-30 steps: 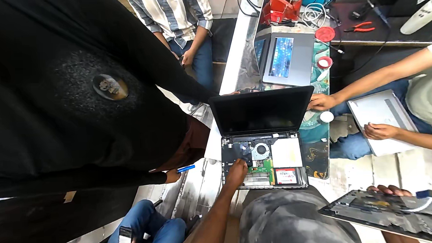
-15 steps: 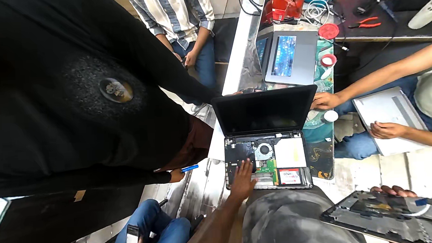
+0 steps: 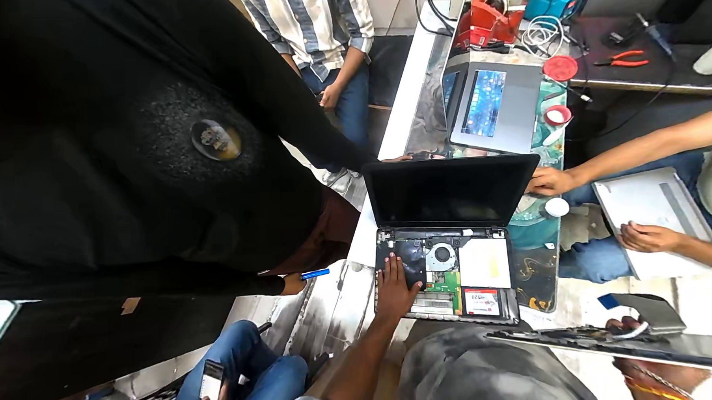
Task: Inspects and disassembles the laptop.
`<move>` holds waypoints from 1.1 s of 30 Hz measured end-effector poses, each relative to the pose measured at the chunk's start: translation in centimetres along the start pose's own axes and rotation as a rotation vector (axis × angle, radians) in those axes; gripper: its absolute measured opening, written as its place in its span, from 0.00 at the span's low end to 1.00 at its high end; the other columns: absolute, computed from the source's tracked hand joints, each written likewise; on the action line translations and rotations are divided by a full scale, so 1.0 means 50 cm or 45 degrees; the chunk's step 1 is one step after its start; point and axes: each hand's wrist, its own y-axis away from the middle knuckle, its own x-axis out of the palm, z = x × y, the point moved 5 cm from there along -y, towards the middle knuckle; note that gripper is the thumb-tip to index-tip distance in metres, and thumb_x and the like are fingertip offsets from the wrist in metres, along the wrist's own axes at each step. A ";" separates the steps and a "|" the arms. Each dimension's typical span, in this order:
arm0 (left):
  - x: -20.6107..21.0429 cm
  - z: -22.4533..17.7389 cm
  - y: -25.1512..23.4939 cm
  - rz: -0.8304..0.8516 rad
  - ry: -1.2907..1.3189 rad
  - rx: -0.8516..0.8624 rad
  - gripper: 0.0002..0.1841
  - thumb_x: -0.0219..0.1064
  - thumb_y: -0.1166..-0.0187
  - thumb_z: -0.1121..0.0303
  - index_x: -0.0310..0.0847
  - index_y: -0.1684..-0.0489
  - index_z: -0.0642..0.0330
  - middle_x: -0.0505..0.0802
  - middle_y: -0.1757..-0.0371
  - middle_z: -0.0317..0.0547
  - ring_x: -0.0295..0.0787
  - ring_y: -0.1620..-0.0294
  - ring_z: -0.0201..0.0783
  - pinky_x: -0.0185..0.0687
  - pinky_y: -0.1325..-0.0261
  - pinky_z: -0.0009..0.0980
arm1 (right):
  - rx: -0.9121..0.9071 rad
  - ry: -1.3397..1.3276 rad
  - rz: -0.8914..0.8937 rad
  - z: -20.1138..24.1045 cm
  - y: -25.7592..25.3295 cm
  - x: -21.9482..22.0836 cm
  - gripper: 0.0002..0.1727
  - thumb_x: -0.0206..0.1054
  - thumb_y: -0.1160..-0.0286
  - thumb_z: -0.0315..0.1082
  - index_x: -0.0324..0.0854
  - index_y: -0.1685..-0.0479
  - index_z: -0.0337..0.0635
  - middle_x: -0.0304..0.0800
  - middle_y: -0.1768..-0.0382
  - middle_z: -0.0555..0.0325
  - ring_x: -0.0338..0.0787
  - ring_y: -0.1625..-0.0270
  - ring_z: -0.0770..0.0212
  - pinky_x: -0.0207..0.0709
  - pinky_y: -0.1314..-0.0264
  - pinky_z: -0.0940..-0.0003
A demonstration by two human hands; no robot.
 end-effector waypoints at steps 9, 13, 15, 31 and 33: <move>-0.002 -0.014 -0.008 0.044 -0.032 0.096 0.45 0.40 0.14 0.32 0.39 0.02 0.51 0.43 0.01 0.35 0.29 0.02 0.40 0.27 0.05 0.57 | 0.123 0.056 -0.141 -0.004 0.028 0.012 0.38 0.23 0.11 0.64 0.77 0.69 0.56 0.85 0.80 0.69 0.88 0.73 0.67 0.86 0.64 0.62; -0.022 -0.052 -0.034 0.018 0.032 -0.031 0.49 0.46 0.15 0.32 0.37 0.02 0.56 0.39 0.01 0.45 0.27 0.02 0.47 0.27 0.06 0.58 | 0.142 0.044 -0.110 -0.001 0.036 0.031 0.38 0.15 0.10 0.55 0.72 0.73 0.53 0.85 0.82 0.66 0.87 0.79 0.65 0.84 0.75 0.67; -0.031 -0.062 -0.036 0.071 0.070 -0.034 0.49 0.45 0.15 0.31 0.37 0.03 0.58 0.38 0.02 0.49 0.25 0.02 0.51 0.26 0.06 0.59 | 0.123 0.127 -0.190 0.013 0.073 0.097 0.34 0.13 0.10 0.44 0.67 0.71 0.49 0.82 0.85 0.64 0.86 0.83 0.65 0.82 0.82 0.69; -0.225 -0.110 0.172 -0.041 1.907 0.450 0.32 0.58 0.14 0.49 0.75 0.30 0.74 0.92 0.39 0.44 0.88 0.38 0.29 0.83 0.29 0.34 | 0.344 0.832 -0.030 -0.099 0.023 0.111 0.24 0.44 0.05 0.51 0.72 0.25 0.48 0.88 0.40 0.62 0.88 0.38 0.69 0.84 0.35 0.62; -0.211 -0.092 0.159 -0.064 1.841 0.290 0.20 0.54 0.13 0.67 0.77 0.34 0.74 0.93 0.46 0.48 0.91 0.45 0.32 0.87 0.34 0.35 | 0.393 0.973 -0.102 -0.117 0.028 0.113 0.26 0.49 0.07 0.53 0.75 0.27 0.45 0.89 0.41 0.58 0.89 0.41 0.66 0.85 0.39 0.60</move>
